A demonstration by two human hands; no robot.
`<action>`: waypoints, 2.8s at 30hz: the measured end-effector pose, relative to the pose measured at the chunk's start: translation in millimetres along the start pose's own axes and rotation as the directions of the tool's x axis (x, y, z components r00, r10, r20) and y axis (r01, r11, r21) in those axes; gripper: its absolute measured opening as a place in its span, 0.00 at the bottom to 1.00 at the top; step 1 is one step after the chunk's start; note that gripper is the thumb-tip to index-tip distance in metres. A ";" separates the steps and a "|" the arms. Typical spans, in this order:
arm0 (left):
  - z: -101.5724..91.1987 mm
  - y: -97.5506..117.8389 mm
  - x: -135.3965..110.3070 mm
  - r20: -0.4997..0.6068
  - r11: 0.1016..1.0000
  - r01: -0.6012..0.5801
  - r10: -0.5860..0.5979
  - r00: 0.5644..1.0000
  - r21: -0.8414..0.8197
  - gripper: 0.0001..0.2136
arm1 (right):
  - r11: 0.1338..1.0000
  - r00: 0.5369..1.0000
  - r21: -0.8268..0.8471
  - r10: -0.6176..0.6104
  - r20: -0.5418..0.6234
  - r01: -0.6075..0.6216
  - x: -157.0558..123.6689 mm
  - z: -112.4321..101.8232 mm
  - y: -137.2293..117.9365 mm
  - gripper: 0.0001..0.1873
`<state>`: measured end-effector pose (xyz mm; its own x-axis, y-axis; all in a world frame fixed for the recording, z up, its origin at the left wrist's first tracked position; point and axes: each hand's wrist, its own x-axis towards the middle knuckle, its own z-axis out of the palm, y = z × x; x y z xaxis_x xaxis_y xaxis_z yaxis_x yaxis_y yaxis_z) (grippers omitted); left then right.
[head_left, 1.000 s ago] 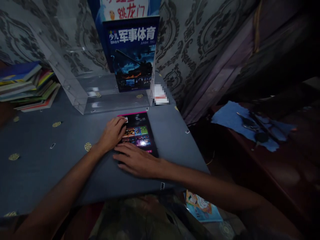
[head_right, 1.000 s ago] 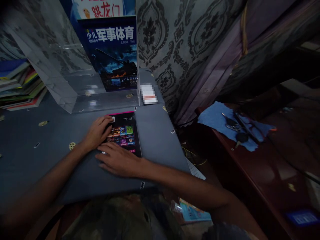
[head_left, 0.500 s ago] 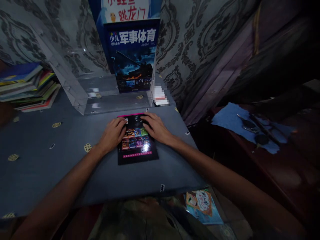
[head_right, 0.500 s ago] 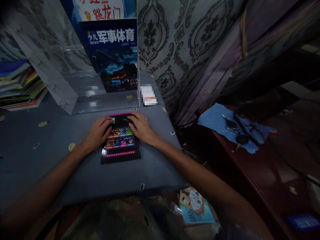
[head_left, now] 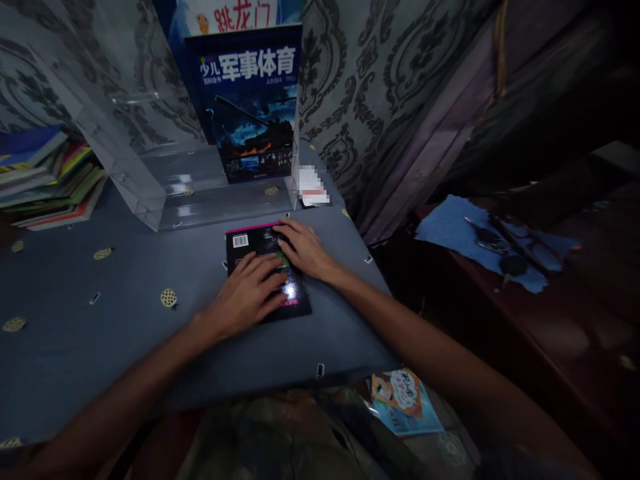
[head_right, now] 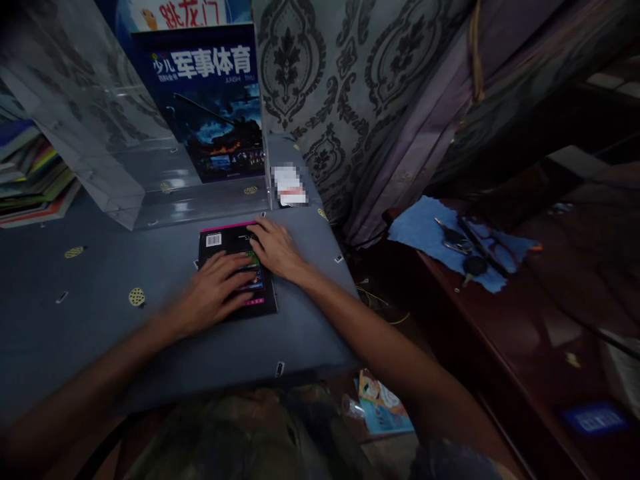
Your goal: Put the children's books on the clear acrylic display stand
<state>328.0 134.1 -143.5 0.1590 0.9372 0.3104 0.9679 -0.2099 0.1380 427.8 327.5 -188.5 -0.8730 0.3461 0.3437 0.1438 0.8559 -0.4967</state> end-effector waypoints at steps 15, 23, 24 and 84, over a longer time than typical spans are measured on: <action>12.5 34.8 -2.4 -0.093 0.960 -0.141 0.167 0.982 0.241 0.16 | 1.000 0.999 -0.004 0.024 0.033 -0.024 -0.1 -4.8 -5.0 0.21; 19.2 35.6 -6.7 -0.120 0.971 -0.130 0.156 0.980 0.199 0.13 | 1.000 1.000 0.004 0.016 0.012 -0.016 -0.6 -2.8 -2.9 0.20; 19.6 36.1 -6.8 -0.114 0.971 -0.130 0.155 0.981 0.201 0.13 | 1.000 1.000 0.005 0.013 0.012 -0.013 -0.6 -2.7 -2.5 0.20; 1.3 -55.7 1.5 0.331 -0.284 0.172 -0.772 0.543 -0.943 0.16 | 0.986 1.000 -0.164 0.027 -0.002 -0.027 -15.1 -7.2 -14.1 0.21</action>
<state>274.6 147.5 -152.0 -0.5963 0.7631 -0.2492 -0.4307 -0.0421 0.9015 442.4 313.0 -181.0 -0.8678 0.3697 0.3319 0.2417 0.8978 -0.3681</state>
